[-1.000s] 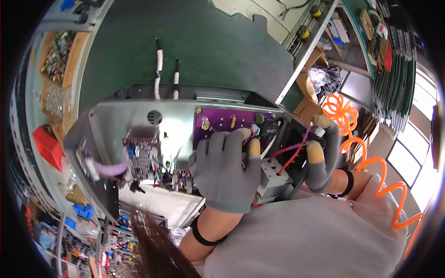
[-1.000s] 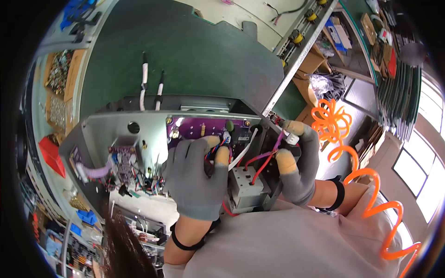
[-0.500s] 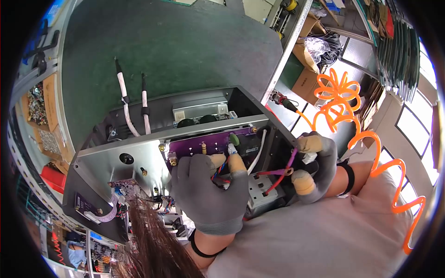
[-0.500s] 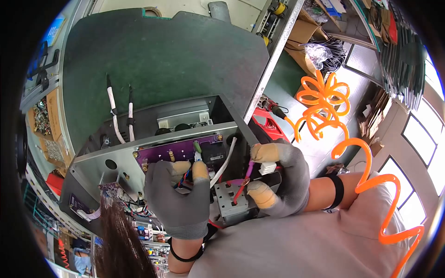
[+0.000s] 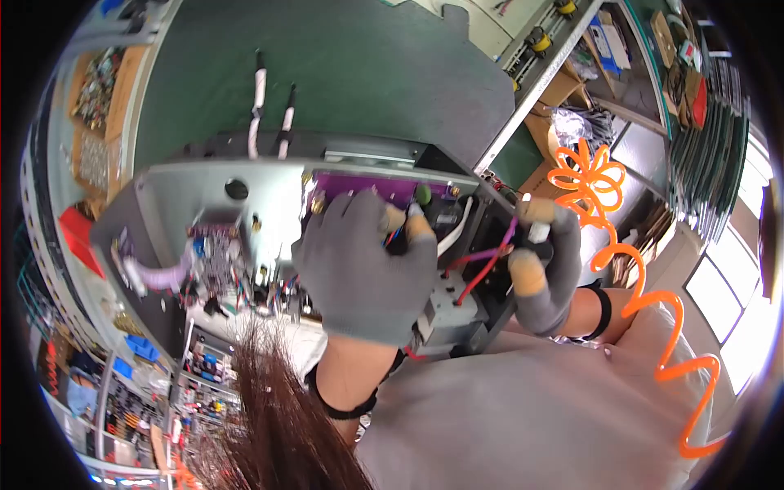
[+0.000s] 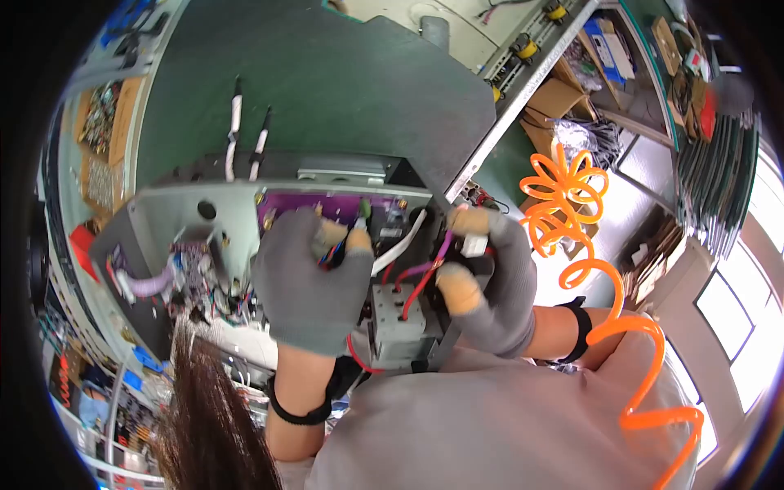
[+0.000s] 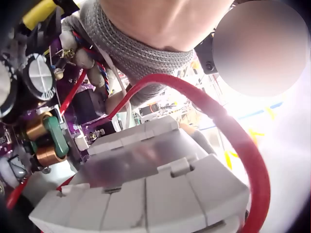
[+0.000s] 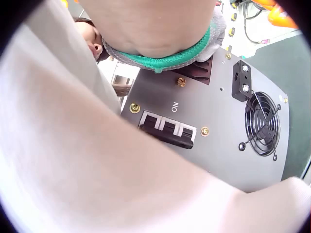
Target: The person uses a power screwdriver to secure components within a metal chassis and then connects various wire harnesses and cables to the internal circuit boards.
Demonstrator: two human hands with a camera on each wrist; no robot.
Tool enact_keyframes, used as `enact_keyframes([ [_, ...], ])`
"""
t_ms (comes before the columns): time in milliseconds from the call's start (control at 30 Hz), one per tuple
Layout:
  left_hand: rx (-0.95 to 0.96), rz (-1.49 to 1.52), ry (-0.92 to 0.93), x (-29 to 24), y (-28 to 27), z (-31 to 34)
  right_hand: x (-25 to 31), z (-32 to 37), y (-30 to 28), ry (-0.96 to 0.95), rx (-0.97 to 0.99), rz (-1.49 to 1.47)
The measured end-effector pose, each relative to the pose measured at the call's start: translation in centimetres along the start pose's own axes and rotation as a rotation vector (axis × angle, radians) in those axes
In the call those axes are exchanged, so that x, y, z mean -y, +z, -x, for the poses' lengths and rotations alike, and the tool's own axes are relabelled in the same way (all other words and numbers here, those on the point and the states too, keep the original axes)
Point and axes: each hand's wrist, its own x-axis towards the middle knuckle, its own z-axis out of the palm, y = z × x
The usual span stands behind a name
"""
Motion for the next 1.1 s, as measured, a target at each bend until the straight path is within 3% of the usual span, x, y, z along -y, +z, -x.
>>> enact_keyframes([
  [100, -0.058, -0.104, -0.016, -0.1, 0.1, 0.3, 0.6, -0.2, 0.2, -0.013, 0.037, 0.012],
  [300, 0.033, -0.099, -0.132, -0.4, -0.2, 0.3, 0.8, -0.4, 0.6, -0.100, 0.042, 0.045],
  [367, 0.126, -0.123, -0.164, -0.9, -0.9, 1.0, 2.0, 0.1, 0.6, -0.203, 0.044, 0.182],
  [433, 0.049, -0.127, -0.080, -0.3, -1.7, 3.1, 3.7, 0.8, 0.4, -0.305, 0.000, 0.337],
  [500, -0.482, -0.164, 0.296, 0.3, -2.5, 6.1, 3.9, 2.0, -1.6, -0.416, 0.085, 0.309],
  [567, -0.503, -0.182, 0.340, 0.6, -4.1, 9.6, 5.0, 3.5, -1.7, -0.612, 0.171, 0.440],
  [633, -0.122, 0.487, 0.298, 1.5, -4.8, 12.6, 5.1, 5.2, -0.6, -0.814, 0.293, 0.461],
  [667, -0.131, 0.479, 0.306, 1.8, -4.9, 14.0, 5.3, 6.2, -0.3, -0.820, 0.376, 0.543],
  [733, 0.122, 0.887, 0.113, 2.4, -4.7, 16.5, 3.5, 7.3, 1.0, -0.882, 0.441, 0.558],
  [833, 0.115, 1.134, 0.002, 5.1, -2.6, 18.6, 3.1, 8.9, 2.7, -0.920, 0.477, 0.582],
  [900, 0.053, 1.072, 0.036, 5.7, -2.8, 19.6, 3.3, 9.6, 3.4, -0.890, 0.501, 0.562],
  [1000, 0.194, 1.101, -0.133, 7.6, -1.9, 20.6, 3.4, 10.4, 4.2, -0.940, 0.582, 0.706],
  [1067, 0.326, 1.467, -0.397, 8.9, -0.6, 20.7, 3.5, 10.6, 4.9, -1.159, 0.624, 0.761],
  [1100, 0.320, 1.476, -0.392, 9.1, -0.7, 20.9, 3.6, 10.6, 5.1, -1.166, 0.630, 0.767],
])
